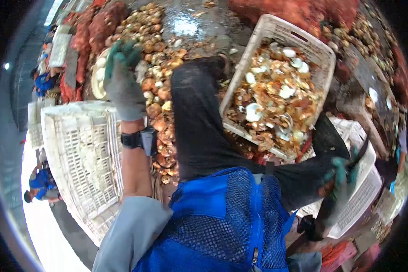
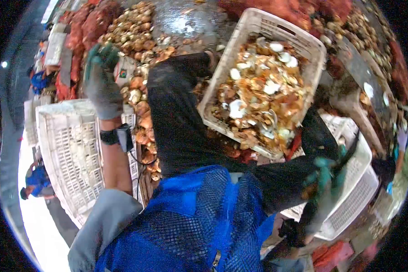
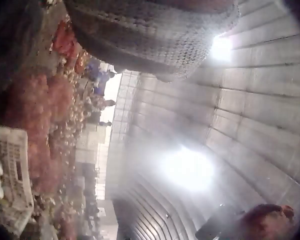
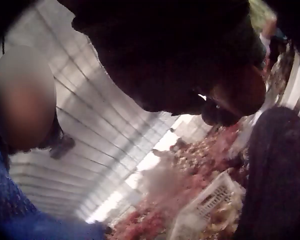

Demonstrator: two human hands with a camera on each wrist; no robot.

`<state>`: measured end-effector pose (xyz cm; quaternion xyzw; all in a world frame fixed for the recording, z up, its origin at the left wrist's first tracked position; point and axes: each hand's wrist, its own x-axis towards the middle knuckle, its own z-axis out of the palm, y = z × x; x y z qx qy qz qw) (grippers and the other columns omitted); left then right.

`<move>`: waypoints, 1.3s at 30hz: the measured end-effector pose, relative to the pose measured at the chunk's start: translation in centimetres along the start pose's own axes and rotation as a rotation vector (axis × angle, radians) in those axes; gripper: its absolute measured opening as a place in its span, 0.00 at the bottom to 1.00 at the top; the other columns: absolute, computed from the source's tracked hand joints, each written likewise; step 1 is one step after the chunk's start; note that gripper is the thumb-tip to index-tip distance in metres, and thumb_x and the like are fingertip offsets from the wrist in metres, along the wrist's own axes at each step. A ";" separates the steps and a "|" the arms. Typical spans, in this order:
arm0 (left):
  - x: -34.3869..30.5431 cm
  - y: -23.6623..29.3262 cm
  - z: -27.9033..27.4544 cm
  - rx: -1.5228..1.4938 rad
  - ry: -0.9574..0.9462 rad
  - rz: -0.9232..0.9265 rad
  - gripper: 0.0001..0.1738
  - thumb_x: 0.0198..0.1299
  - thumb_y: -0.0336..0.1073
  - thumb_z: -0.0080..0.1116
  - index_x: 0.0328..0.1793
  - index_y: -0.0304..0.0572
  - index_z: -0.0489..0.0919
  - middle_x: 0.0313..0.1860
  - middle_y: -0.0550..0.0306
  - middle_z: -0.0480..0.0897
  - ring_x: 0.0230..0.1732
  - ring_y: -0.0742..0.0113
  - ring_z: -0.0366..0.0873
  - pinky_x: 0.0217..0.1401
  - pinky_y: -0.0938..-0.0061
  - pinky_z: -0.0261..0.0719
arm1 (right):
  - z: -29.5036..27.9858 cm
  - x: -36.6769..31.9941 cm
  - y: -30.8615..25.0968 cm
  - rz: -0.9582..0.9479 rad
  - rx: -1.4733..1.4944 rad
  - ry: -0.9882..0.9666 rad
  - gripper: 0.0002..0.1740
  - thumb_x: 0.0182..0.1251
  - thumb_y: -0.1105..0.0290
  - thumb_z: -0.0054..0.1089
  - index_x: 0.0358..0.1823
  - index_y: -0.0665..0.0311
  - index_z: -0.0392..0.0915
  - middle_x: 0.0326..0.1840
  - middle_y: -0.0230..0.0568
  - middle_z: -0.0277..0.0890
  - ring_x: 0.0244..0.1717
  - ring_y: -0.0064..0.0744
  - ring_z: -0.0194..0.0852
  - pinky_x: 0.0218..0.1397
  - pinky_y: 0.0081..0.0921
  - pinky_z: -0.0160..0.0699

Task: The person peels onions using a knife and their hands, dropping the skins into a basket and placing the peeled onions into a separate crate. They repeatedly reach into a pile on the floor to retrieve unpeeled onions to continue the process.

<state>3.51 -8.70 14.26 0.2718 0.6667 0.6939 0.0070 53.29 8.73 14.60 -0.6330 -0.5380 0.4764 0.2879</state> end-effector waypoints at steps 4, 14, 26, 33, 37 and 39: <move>-3.3 -5.2 -4.9 0.066 0.089 -0.190 0.29 0.86 0.45 0.55 0.80 0.29 0.75 0.70 0.44 0.87 0.64 0.53 0.89 0.70 0.59 0.86 | 8.5 1.9 0.6 0.051 0.182 -0.327 0.20 0.81 0.66 0.62 0.69 0.64 0.79 0.38 0.30 0.83 0.26 0.14 0.70 0.28 0.18 0.67; -17.2 -15.6 -13.2 0.155 0.244 -0.725 0.27 0.83 0.40 0.61 0.78 0.28 0.77 0.59 0.48 0.90 0.52 0.65 0.89 0.59 0.70 0.88 | 15.0 3.5 11.8 0.175 -0.096 -0.347 0.20 0.82 0.62 0.65 0.65 0.67 0.77 0.34 0.32 0.74 0.26 0.19 0.69 0.27 0.24 0.69; -14.6 -20.2 -12.4 0.697 -0.160 -0.638 0.27 0.77 0.44 0.63 0.77 0.42 0.82 0.60 0.39 0.89 0.55 0.43 0.88 0.62 0.57 0.85 | 17.1 3.1 11.4 -0.030 -0.285 -0.314 0.18 0.82 0.66 0.61 0.63 0.72 0.81 0.44 0.38 0.84 0.38 0.26 0.78 0.43 0.28 0.78; -13.7 -20.7 -7.2 0.826 -0.566 -0.494 0.28 0.77 0.47 0.62 0.79 0.47 0.80 0.65 0.39 0.86 0.65 0.39 0.85 0.70 0.52 0.82 | 16.7 3.8 12.7 -0.081 -0.414 -0.314 0.25 0.81 0.64 0.63 0.69 0.77 0.79 0.56 0.50 0.87 0.53 0.35 0.83 0.59 0.34 0.81; -14.3 -19.4 -4.9 0.857 -0.726 -0.487 0.27 0.80 0.43 0.61 0.81 0.46 0.77 0.69 0.39 0.85 0.66 0.38 0.85 0.71 0.50 0.83 | 16.7 3.9 13.2 -0.135 -0.483 -0.335 0.31 0.82 0.59 0.64 0.76 0.73 0.74 0.63 0.56 0.84 0.60 0.48 0.81 0.67 0.42 0.79; -15.7 -18.8 -4.9 0.909 -0.687 -0.419 0.27 0.80 0.43 0.61 0.81 0.43 0.77 0.69 0.37 0.85 0.66 0.37 0.85 0.71 0.49 0.83 | 16.9 3.9 12.8 -0.066 -0.460 -0.363 0.32 0.82 0.58 0.63 0.77 0.73 0.73 0.67 0.59 0.83 0.63 0.52 0.82 0.69 0.43 0.79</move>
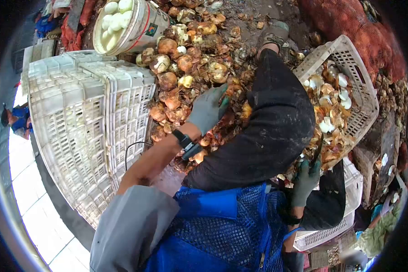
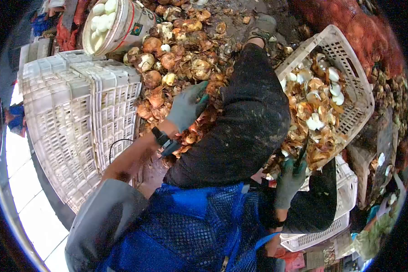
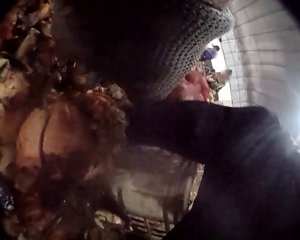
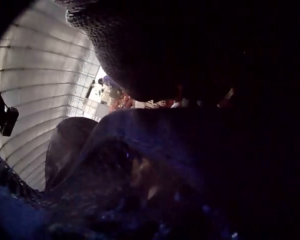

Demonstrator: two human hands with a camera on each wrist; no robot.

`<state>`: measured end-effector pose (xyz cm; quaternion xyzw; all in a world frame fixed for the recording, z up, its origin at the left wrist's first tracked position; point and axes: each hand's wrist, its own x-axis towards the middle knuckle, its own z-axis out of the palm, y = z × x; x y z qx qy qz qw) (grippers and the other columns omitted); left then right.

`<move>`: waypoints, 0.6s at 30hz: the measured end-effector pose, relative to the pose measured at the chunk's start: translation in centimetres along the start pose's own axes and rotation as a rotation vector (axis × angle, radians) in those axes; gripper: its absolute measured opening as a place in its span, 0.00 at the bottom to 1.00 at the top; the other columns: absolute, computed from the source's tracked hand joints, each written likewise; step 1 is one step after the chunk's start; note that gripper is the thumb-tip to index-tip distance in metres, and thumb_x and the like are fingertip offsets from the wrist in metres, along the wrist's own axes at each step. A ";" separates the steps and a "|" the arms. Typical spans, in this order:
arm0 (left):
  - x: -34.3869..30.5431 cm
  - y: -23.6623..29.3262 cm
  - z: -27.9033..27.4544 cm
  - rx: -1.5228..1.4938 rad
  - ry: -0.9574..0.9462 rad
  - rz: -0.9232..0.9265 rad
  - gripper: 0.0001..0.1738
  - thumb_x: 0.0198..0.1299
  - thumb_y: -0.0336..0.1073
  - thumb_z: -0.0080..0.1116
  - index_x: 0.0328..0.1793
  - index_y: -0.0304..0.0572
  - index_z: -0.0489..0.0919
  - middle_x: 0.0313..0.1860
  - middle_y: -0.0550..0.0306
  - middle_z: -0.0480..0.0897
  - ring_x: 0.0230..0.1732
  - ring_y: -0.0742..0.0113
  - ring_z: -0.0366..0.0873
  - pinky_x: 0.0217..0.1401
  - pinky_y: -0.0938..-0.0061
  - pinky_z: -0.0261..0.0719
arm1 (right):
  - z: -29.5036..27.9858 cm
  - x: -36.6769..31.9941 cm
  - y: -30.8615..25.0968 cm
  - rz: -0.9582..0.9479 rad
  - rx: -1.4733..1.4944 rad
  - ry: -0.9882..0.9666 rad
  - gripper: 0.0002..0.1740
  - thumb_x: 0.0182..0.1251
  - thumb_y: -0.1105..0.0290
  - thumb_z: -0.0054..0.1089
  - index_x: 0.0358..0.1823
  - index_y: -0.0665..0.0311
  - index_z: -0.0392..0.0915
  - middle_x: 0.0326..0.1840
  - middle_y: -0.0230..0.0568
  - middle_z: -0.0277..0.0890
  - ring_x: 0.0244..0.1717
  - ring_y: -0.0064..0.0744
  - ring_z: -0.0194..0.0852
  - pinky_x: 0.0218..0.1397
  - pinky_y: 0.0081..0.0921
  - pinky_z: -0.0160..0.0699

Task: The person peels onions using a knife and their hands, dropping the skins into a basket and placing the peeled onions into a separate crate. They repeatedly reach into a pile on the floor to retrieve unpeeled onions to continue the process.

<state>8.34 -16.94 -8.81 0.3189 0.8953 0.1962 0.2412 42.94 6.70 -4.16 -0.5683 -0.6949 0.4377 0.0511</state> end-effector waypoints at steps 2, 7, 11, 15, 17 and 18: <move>-1.7 0.0 0.0 0.000 0.053 0.098 0.29 0.76 0.38 0.63 0.80 0.39 0.77 0.67 0.35 0.85 0.66 0.35 0.84 0.70 0.49 0.83 | 0.0 -0.1 -2.1 0.078 0.001 -0.015 0.32 0.81 0.63 0.63 0.78 0.77 0.73 0.70 0.58 0.82 0.66 0.46 0.81 0.71 0.39 0.78; -6.5 -4.0 4.8 0.439 -0.031 0.263 0.41 0.62 0.28 0.64 0.85 0.45 0.72 0.75 0.35 0.79 0.64 0.37 0.86 0.66 0.49 0.85 | 0.5 0.6 1.2 -0.011 -0.051 0.006 0.33 0.81 0.66 0.62 0.80 0.80 0.71 0.73 0.58 0.81 0.70 0.43 0.80 0.75 0.37 0.76; -3.4 -1.0 3.1 0.562 -0.367 0.146 0.46 0.63 0.28 0.61 0.91 0.52 0.67 0.79 0.34 0.76 0.69 0.38 0.83 0.69 0.49 0.85 | 1.1 0.3 -1.5 -0.096 0.016 0.011 0.34 0.81 0.66 0.61 0.82 0.77 0.70 0.73 0.56 0.81 0.70 0.46 0.80 0.75 0.39 0.75; -3.7 -2.4 1.5 0.488 -0.433 0.279 0.51 0.63 0.34 0.67 0.94 0.49 0.61 0.84 0.35 0.71 0.79 0.38 0.75 0.76 0.52 0.81 | 0.6 1.0 0.9 0.008 0.071 -0.093 0.34 0.82 0.65 0.60 0.83 0.75 0.69 0.80 0.61 0.77 0.78 0.54 0.76 0.80 0.42 0.71; -3.0 -1.6 -0.2 0.495 -0.535 0.293 0.53 0.63 0.33 0.69 0.95 0.46 0.59 0.86 0.35 0.69 0.82 0.39 0.73 0.79 0.53 0.78 | 1.3 1.0 1.1 -0.150 -0.026 0.009 0.37 0.81 0.63 0.62 0.85 0.72 0.67 0.84 0.61 0.73 0.82 0.54 0.74 0.82 0.42 0.71; -2.5 -1.4 -0.3 0.510 -0.617 0.261 0.52 0.64 0.34 0.70 0.95 0.45 0.59 0.87 0.36 0.68 0.82 0.40 0.72 0.81 0.53 0.77 | 1.1 0.8 0.1 -0.131 -0.027 -0.004 0.37 0.81 0.63 0.63 0.86 0.71 0.67 0.84 0.60 0.73 0.82 0.54 0.74 0.82 0.42 0.71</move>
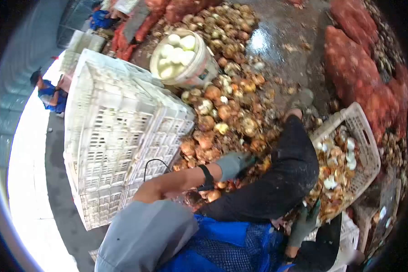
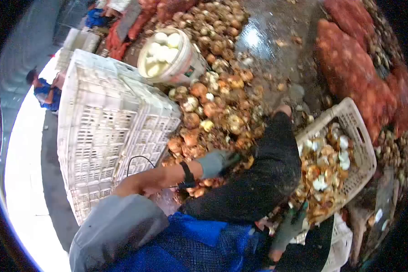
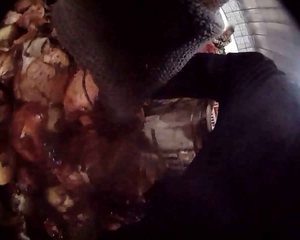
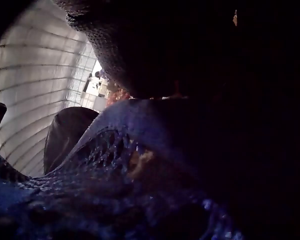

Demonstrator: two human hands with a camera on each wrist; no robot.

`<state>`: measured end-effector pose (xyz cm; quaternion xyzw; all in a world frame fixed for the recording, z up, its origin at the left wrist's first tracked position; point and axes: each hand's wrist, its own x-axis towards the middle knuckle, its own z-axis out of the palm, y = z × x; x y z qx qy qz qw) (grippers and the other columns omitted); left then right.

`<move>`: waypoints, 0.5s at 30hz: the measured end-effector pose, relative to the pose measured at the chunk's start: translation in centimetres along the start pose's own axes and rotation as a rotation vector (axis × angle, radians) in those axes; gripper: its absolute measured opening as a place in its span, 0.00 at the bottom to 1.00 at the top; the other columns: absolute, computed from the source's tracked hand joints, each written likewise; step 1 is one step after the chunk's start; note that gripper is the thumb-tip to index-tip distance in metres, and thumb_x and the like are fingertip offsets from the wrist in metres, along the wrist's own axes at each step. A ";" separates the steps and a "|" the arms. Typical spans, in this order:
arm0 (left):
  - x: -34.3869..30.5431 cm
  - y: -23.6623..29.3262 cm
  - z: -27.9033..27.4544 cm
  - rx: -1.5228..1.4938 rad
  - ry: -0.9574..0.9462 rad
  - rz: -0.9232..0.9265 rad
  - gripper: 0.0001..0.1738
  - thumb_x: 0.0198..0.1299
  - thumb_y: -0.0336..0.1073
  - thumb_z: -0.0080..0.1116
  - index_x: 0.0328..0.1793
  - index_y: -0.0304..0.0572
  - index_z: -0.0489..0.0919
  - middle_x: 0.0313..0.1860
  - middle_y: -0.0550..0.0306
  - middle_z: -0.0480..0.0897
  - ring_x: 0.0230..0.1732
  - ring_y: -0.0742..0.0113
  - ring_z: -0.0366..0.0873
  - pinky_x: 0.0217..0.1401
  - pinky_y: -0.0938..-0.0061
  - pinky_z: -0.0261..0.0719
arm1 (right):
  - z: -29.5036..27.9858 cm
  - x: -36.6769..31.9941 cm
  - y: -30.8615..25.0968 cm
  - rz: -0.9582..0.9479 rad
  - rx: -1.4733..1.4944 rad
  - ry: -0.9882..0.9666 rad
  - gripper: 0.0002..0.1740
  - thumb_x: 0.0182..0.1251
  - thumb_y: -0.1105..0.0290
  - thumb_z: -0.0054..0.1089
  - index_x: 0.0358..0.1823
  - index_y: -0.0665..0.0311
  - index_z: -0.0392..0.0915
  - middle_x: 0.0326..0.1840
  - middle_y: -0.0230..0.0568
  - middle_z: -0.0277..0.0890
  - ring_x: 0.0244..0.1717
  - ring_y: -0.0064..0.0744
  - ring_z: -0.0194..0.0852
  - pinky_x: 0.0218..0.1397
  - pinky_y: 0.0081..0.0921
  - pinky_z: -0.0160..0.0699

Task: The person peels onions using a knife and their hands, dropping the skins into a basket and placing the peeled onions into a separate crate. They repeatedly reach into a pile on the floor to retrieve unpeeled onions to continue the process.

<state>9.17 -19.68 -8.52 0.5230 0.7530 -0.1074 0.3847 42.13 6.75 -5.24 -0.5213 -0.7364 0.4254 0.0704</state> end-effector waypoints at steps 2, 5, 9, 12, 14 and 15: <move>1.7 0.2 0.1 -0.020 -0.177 -0.007 0.52 0.66 0.35 0.70 0.95 0.44 0.58 0.90 0.37 0.64 0.83 0.42 0.71 0.84 0.54 0.74 | -0.2 0.0 -0.1 0.007 -0.056 -0.017 0.37 0.82 0.61 0.63 0.87 0.68 0.67 0.85 0.58 0.72 0.83 0.54 0.73 0.83 0.44 0.71; 4.2 -2.0 6.4 -0.298 0.177 0.014 0.34 0.79 0.48 0.58 0.83 0.36 0.70 0.72 0.35 0.79 0.70 0.39 0.80 0.73 0.51 0.81 | 0.0 0.3 1.3 -0.027 -0.140 -0.028 0.37 0.86 0.55 0.63 0.88 0.62 0.66 0.87 0.56 0.70 0.85 0.54 0.70 0.84 0.46 0.71; 6.1 -2.6 8.0 -0.243 0.245 0.098 0.24 0.85 0.49 0.51 0.69 0.34 0.80 0.61 0.38 0.85 0.60 0.39 0.83 0.64 0.50 0.84 | 0.0 0.7 2.9 -0.032 -0.078 -0.051 0.37 0.87 0.53 0.61 0.89 0.61 0.65 0.87 0.55 0.70 0.87 0.53 0.68 0.84 0.47 0.70; 2.4 0.1 0.8 -0.233 0.193 0.002 0.19 0.84 0.42 0.53 0.67 0.36 0.82 0.62 0.40 0.84 0.61 0.42 0.82 0.63 0.51 0.84 | 0.1 0.6 3.1 -0.060 -0.063 -0.056 0.37 0.87 0.54 0.61 0.89 0.61 0.65 0.88 0.54 0.68 0.87 0.53 0.68 0.85 0.47 0.70; 1.8 0.2 0.2 -0.295 0.251 -0.044 0.18 0.83 0.41 0.54 0.67 0.37 0.81 0.64 0.41 0.83 0.63 0.43 0.81 0.64 0.51 0.84 | -0.1 0.3 2.4 -0.067 -0.032 -0.057 0.37 0.87 0.55 0.60 0.89 0.61 0.64 0.89 0.54 0.67 0.87 0.53 0.68 0.85 0.47 0.69; 2.2 -0.3 2.6 -0.161 0.342 0.003 0.18 0.83 0.41 0.54 0.68 0.37 0.81 0.65 0.41 0.82 0.64 0.43 0.80 0.64 0.50 0.84 | -0.1 0.2 2.1 -0.058 0.004 -0.057 0.37 0.86 0.57 0.60 0.89 0.64 0.64 0.89 0.55 0.67 0.87 0.52 0.67 0.85 0.45 0.69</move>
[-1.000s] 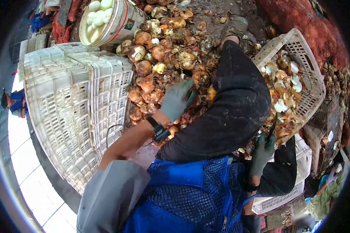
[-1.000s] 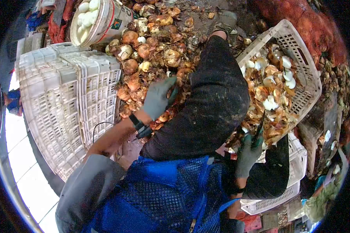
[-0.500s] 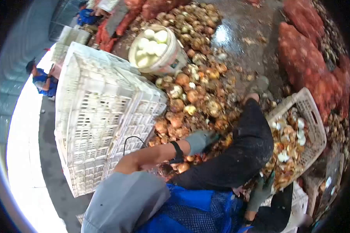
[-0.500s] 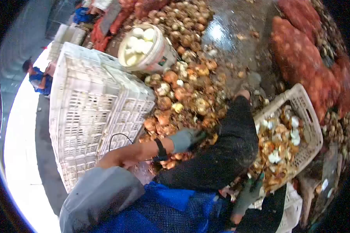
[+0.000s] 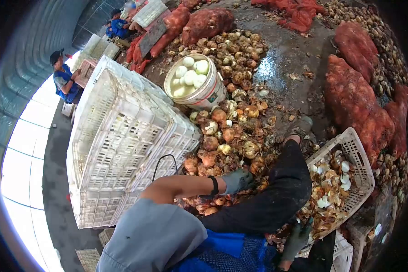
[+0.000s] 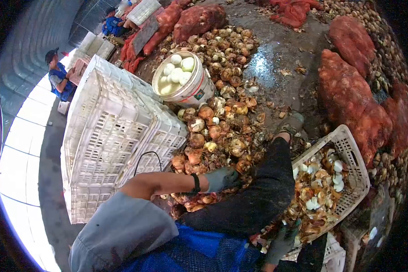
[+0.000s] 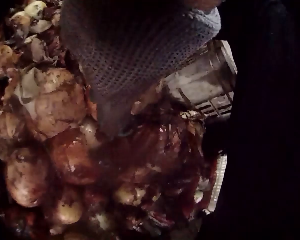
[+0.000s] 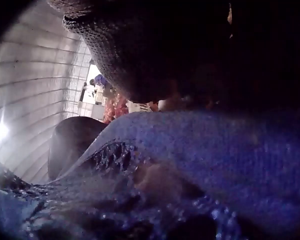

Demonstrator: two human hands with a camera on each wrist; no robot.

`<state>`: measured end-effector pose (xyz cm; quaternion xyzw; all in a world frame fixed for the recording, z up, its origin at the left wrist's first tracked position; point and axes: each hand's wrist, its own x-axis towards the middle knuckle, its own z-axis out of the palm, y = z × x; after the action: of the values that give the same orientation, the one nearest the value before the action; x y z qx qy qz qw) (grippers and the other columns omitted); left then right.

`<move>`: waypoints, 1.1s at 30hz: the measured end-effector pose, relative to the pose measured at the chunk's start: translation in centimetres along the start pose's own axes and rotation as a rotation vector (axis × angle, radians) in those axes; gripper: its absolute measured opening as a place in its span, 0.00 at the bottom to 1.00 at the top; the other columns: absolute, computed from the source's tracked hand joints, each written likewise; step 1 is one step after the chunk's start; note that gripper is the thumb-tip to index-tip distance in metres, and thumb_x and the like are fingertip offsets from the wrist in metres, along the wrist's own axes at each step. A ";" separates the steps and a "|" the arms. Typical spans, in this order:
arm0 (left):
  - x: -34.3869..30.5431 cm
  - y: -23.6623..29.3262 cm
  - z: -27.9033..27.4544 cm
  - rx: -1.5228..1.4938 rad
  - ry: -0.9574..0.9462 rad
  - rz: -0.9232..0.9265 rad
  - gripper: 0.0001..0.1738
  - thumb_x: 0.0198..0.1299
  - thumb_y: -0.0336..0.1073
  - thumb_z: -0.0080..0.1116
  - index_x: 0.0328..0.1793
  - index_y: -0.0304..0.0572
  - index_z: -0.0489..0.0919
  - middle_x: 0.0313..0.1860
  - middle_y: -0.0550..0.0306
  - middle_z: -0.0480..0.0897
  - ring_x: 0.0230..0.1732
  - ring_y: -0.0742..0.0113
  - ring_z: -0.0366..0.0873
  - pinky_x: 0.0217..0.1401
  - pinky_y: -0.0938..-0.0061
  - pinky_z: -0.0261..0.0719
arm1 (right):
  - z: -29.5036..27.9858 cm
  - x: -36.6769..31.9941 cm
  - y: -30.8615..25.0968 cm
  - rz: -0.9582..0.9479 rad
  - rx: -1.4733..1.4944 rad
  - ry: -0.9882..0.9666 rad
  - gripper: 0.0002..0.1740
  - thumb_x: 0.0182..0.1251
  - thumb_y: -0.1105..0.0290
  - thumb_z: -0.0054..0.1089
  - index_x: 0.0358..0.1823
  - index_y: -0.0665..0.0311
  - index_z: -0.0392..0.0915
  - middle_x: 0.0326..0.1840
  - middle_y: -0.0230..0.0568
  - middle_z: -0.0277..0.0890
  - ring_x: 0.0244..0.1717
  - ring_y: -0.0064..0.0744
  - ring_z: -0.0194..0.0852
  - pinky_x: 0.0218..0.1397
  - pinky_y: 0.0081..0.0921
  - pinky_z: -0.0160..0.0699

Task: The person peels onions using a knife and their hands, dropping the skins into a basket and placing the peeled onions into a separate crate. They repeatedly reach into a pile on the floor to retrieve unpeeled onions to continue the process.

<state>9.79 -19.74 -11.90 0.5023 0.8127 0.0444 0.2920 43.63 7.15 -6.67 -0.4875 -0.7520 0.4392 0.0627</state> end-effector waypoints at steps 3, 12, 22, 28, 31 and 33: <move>-0.3 -0.6 2.0 0.140 0.001 0.124 0.22 0.82 0.40 0.55 0.76 0.39 0.75 0.72 0.41 0.79 0.69 0.44 0.79 0.68 0.51 0.84 | -0.4 -0.2 -1.6 0.030 0.035 -0.013 0.38 0.84 0.60 0.59 0.88 0.71 0.64 0.89 0.59 0.67 0.87 0.51 0.67 0.85 0.42 0.68; 3.0 -3.3 2.8 -0.085 -0.431 0.130 0.29 0.82 0.35 0.55 0.86 0.43 0.70 0.73 0.41 0.81 0.56 0.45 0.85 0.58 0.52 0.87 | -0.2 0.3 -2.2 0.019 -0.001 -0.024 0.39 0.83 0.59 0.58 0.88 0.70 0.63 0.88 0.62 0.66 0.87 0.55 0.67 0.84 0.43 0.69; 0.3 -1.8 5.2 -0.280 -0.040 0.164 0.25 0.82 0.41 0.51 0.81 0.45 0.74 0.76 0.47 0.79 0.63 0.51 0.81 0.64 0.54 0.82 | 0.4 0.8 -1.1 0.056 -0.076 -0.006 0.39 0.81 0.59 0.58 0.90 0.64 0.63 0.84 0.61 0.72 0.79 0.55 0.77 0.78 0.44 0.76; 0.0 0.7 3.5 -0.907 -0.098 -0.348 0.33 0.78 0.47 0.55 0.84 0.42 0.70 0.86 0.43 0.69 0.84 0.41 0.68 0.81 0.50 0.72 | 1.1 1.1 1.3 0.046 -0.087 0.004 0.40 0.82 0.56 0.58 0.91 0.60 0.62 0.86 0.60 0.71 0.80 0.57 0.75 0.78 0.46 0.75; 0.0 0.6 3.5 -0.794 -0.111 -0.251 0.36 0.77 0.47 0.57 0.86 0.42 0.68 0.88 0.42 0.67 0.86 0.40 0.65 0.84 0.50 0.69 | 1.2 0.8 0.6 0.027 -0.022 0.022 0.41 0.82 0.53 0.58 0.90 0.61 0.63 0.86 0.60 0.70 0.81 0.59 0.73 0.79 0.48 0.74; 0.0 0.4 3.4 -0.731 -0.134 -0.197 0.38 0.76 0.48 0.58 0.88 0.42 0.67 0.89 0.41 0.65 0.88 0.39 0.63 0.86 0.50 0.68 | 1.0 0.6 0.2 0.042 -0.005 0.016 0.41 0.82 0.52 0.58 0.90 0.61 0.63 0.86 0.60 0.69 0.82 0.59 0.72 0.80 0.48 0.73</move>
<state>11.91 -20.30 -14.59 0.2862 0.7667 0.2700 0.5073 42.89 7.07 -7.62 -0.5068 -0.7422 0.4347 0.0580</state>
